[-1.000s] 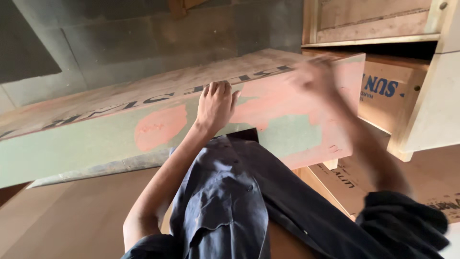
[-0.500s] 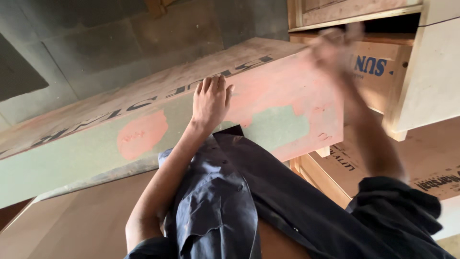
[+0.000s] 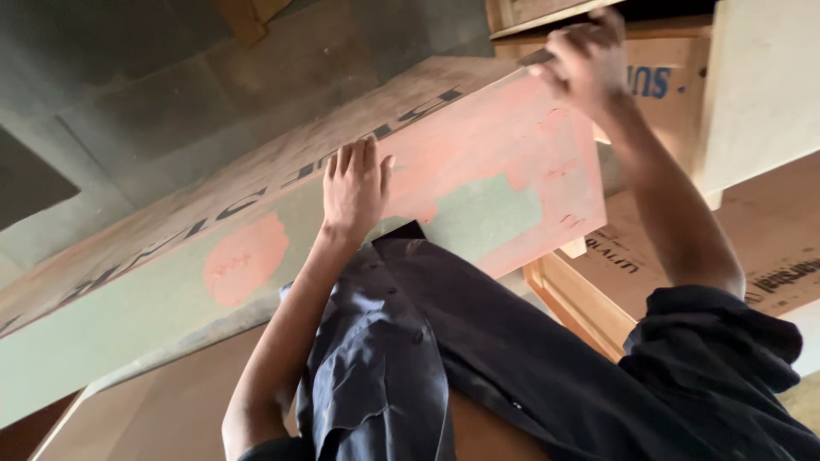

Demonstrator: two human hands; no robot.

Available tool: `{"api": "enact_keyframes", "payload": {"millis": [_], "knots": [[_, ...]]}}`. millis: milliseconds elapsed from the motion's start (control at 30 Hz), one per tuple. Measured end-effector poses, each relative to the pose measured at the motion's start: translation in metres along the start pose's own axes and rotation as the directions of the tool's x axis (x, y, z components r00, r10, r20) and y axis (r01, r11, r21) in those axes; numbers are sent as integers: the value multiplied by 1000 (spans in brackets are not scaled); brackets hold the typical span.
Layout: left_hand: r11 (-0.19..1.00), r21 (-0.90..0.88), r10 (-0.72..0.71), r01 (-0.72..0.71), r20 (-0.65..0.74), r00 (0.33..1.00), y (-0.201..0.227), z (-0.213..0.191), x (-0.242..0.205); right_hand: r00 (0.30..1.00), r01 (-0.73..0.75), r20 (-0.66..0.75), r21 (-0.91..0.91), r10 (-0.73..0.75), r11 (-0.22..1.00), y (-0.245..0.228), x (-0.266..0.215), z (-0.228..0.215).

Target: The person sands a long wooden plank resting on supports using a sanding block. They move the block back and forth along the length of the plank, covering different sections and edges.

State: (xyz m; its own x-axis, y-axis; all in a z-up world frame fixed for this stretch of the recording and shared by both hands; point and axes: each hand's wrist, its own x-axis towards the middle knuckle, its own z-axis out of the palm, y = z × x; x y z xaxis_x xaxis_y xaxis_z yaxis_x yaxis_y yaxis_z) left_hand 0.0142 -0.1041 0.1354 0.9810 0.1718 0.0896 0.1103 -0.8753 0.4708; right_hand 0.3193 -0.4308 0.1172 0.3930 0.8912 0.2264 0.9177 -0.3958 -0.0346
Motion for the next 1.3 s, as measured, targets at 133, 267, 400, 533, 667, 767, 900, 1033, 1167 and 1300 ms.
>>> {"api": "enact_keyframes", "payload": {"millis": [133, 267, 400, 533, 667, 767, 900, 1033, 1167, 1300], "knots": [[999, -1, -35, 35, 13, 999, 4, 1, 4, 997, 37, 72, 56, -41, 998, -2, 3, 18], [999, 2, -43, 43, 11, 999, 5, -3, -4, 967, 58, 228, 242, -114, 968, 7, -3, 31], [1000, -26, -19, 17, -76, 997, 5, -9, -4, 975, 133, 170, 79, -145, 988, 22, 4, 13], [988, -80, -138, 131, -88, 987, -13, -25, -18, 999, 44, 6, 234, -47, 971, -67, 30, 40], [980, -77, -183, 182, 1, 983, -16, -19, -28, 987, 160, -9, 172, -161, 972, -107, 29, 42], [993, -53, -106, 103, -62, 992, -25, -21, -27, 998, 6, 53, 220, -18, 975, -62, 26, 12], [992, -69, -108, 104, -55, 993, -22, -18, -28, 956, 43, 294, -103, -11, 994, 6, 19, -36], [989, -66, -134, 132, -33, 990, -22, -19, -31, 893, 166, 443, -156, -81, 974, -11, 32, -40], [993, -42, -112, 110, -50, 992, -20, -18, -29, 903, 125, 413, 16, -120, 992, -42, 36, -15], [996, -43, -80, 79, -38, 996, -21, -22, -23, 812, -117, 554, -153, 183, 981, -4, 27, -30]]}}
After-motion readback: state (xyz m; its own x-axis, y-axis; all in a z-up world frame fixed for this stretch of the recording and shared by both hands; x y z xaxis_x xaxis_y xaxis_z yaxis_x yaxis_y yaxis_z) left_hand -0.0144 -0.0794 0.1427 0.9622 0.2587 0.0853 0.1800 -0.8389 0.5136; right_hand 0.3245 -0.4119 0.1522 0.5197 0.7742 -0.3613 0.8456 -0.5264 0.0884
